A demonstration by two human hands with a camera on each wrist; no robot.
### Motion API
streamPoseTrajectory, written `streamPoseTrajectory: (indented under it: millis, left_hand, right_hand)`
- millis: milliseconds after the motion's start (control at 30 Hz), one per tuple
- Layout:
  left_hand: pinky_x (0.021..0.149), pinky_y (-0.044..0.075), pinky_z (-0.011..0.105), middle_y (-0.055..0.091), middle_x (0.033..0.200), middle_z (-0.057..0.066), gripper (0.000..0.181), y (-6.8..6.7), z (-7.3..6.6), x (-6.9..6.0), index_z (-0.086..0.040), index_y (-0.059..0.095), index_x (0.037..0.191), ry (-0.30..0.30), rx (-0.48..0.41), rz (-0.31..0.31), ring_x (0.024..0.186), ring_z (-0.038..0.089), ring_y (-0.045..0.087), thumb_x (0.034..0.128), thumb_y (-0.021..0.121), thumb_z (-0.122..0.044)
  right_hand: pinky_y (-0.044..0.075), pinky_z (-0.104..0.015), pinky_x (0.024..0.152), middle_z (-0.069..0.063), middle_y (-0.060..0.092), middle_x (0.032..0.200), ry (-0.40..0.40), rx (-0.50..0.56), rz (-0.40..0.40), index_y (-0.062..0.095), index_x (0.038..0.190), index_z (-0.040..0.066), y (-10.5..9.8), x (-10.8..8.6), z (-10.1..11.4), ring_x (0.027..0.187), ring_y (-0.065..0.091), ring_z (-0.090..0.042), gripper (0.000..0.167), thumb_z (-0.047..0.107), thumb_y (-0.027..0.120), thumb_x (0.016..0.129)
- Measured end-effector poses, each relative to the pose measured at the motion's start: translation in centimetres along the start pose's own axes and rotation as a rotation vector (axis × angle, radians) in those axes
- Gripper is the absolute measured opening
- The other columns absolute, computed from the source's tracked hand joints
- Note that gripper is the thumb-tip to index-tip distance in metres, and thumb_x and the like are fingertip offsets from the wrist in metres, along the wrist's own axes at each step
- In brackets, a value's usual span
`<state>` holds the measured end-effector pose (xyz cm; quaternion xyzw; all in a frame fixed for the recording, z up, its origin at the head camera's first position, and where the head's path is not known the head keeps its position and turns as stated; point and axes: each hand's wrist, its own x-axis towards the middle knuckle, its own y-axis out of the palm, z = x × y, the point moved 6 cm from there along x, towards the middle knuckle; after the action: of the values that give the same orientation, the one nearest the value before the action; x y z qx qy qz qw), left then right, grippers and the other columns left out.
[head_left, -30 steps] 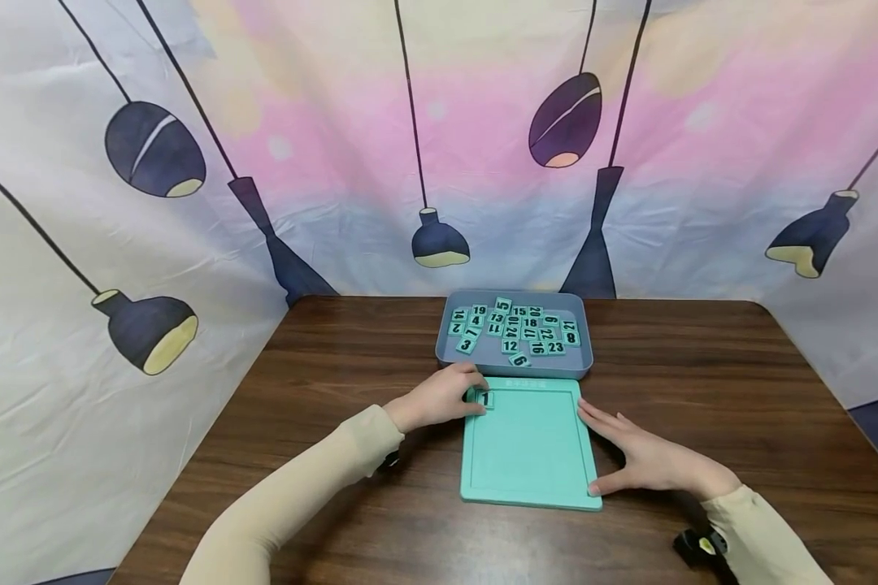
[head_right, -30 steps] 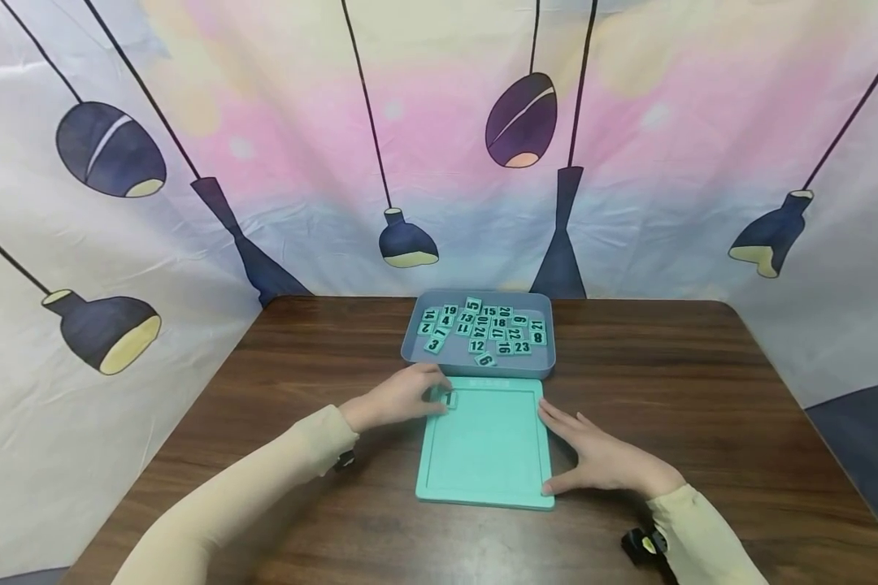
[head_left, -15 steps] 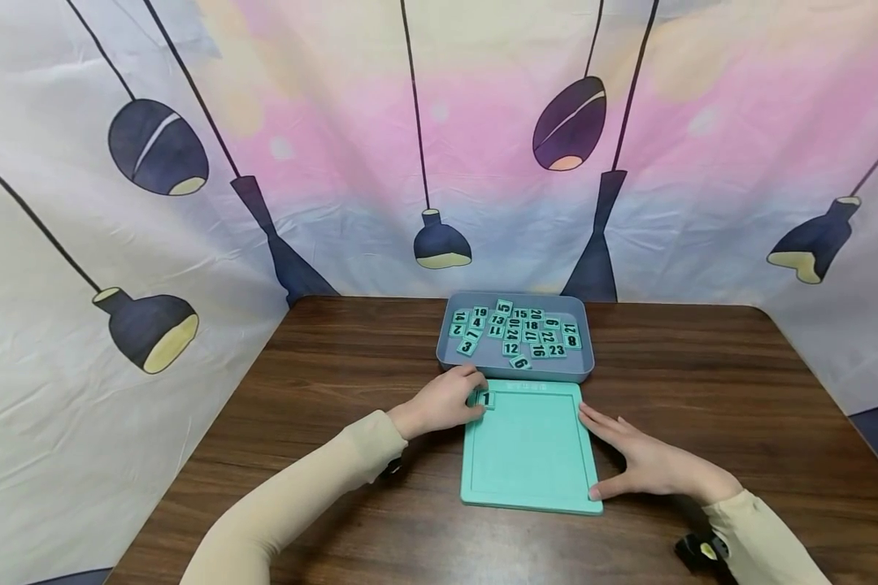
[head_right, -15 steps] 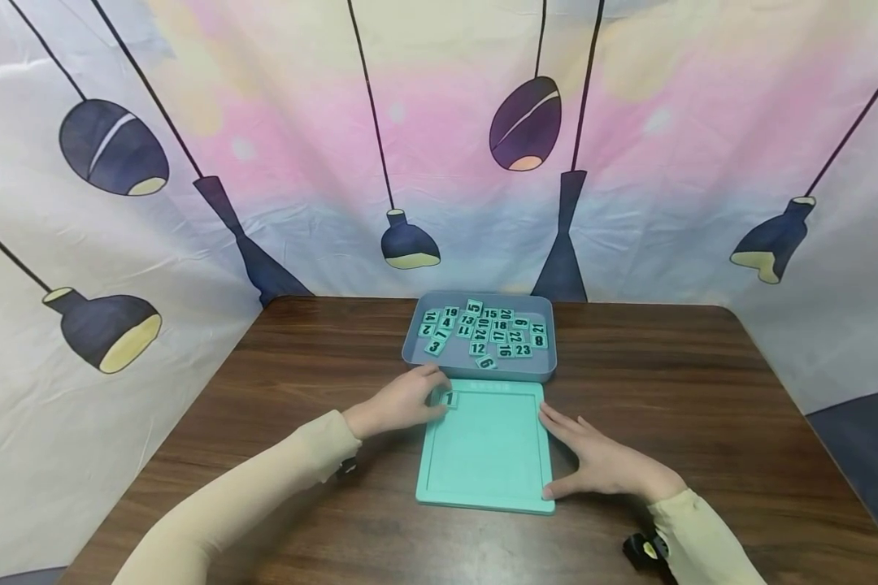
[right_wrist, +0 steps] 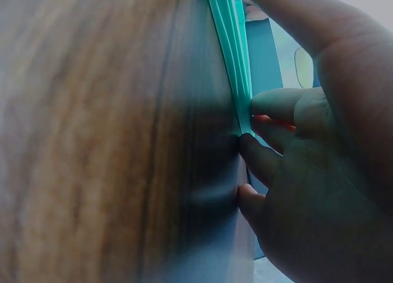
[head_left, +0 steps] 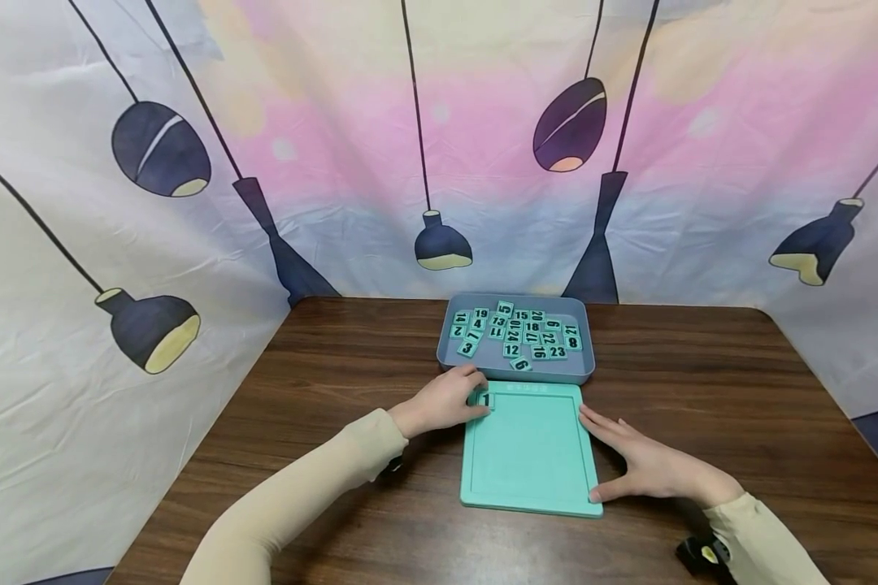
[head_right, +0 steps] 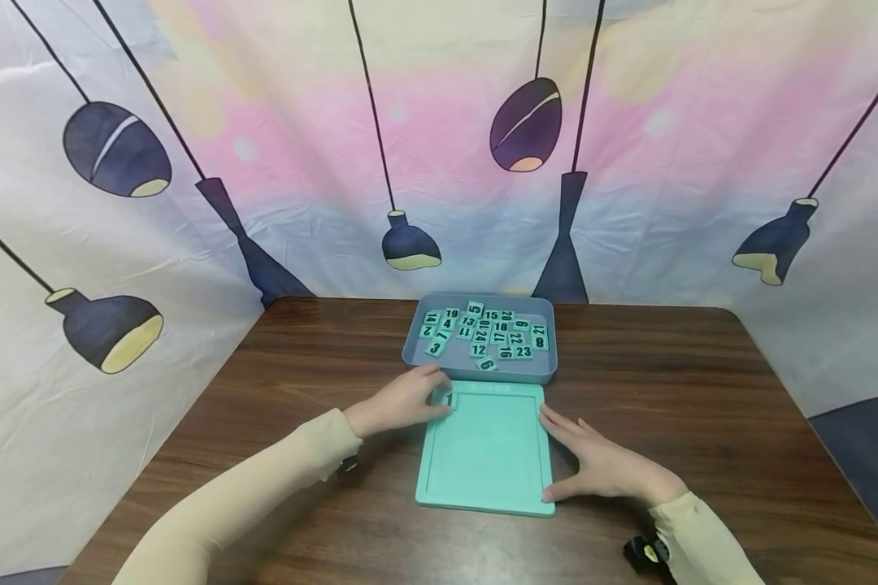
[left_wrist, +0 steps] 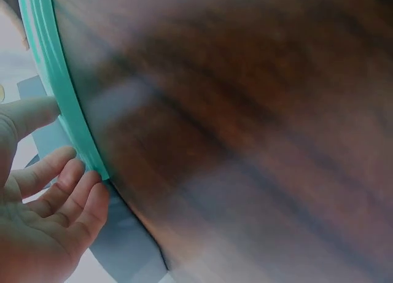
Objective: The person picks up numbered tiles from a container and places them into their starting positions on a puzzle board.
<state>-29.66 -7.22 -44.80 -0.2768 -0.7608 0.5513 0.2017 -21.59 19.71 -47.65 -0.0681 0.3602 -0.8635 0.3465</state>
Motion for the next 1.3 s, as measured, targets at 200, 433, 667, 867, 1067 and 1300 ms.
streamPoseTrajectory:
  millis: [200,433,667,867,1067,1300]
  left_hand:
    - [0.085,0.053,0.035,0.063,0.116,0.009,0.036,-2.7,0.2,0.7,-0.003,0.067,0.122,0.048,-0.044,-0.006,0.099,0.02,0.062,0.0972,0.07,-0.029]
    - [0.089,0.052,0.038,0.06,0.126,0.011,0.035,-8.8,1.3,2.3,-0.006,0.064,0.128,-0.001,-0.048,-0.091,0.108,0.026,0.062,0.0977,0.07,-0.024]
    - [0.09,0.051,0.041,0.056,0.129,0.01,0.04,-13.2,2.3,4.2,-0.007,0.062,0.132,-0.045,-0.081,-0.184,0.112,0.027,0.059,0.0966,0.071,-0.024]
    - [0.097,0.05,0.04,0.051,0.139,0.013,0.048,-13.2,3.9,6.4,-0.007,0.055,0.139,-0.105,-0.099,-0.172,0.121,0.03,0.057,0.0972,0.071,-0.025]
    - [0.101,0.046,0.043,0.052,0.139,0.016,0.047,-11.8,5.9,8.4,-0.004,0.054,0.139,-0.171,-0.08,-0.11,0.126,0.032,0.053,0.0973,0.07,-0.021]
    - [0.103,0.045,0.044,0.054,0.14,0.021,0.05,-9.7,7.3,9.8,0.002,0.052,0.141,-0.238,-0.078,0.005,0.127,0.033,0.053,0.0975,0.068,-0.016]
  right_hand:
    - [0.008,-0.074,0.11,-0.02,0.008,0.167,0.005,-0.017,0.002,0.019,0.161,0.004,0.0,0.1,-0.3,0.147,0.003,-0.056,0.112,0.054,0.079,0.081]
    - [0.009,-0.075,0.109,-0.02,0.009,0.167,0.014,-0.021,0.006,0.019,0.161,0.004,-0.1,0.2,-0.2,0.146,0.003,-0.057,0.112,0.055,0.079,0.081]
    - [0.012,-0.075,0.11,-0.018,0.01,0.167,0.027,-0.045,0.004,0.02,0.161,0.004,0.0,0.4,-0.4,0.146,0.006,-0.056,0.113,0.058,0.079,0.08]
    - [0.013,-0.074,0.11,-0.019,0.01,0.167,0.02,-0.054,0.001,0.021,0.16,0.003,-0.1,0.3,-0.5,0.146,0.008,-0.056,0.113,0.059,0.078,0.08]
    - [0.013,-0.075,0.109,-0.019,0.01,0.167,0.001,-0.045,-0.007,0.021,0.16,0.003,-0.2,0.2,-0.3,0.145,0.006,-0.058,0.113,0.058,0.078,0.08]
    - [0.013,-0.076,0.108,-0.019,0.011,0.166,0.002,-0.037,-0.005,0.02,0.161,0.004,-0.2,0.1,-0.3,0.144,0.006,-0.06,0.113,0.058,0.078,0.081]
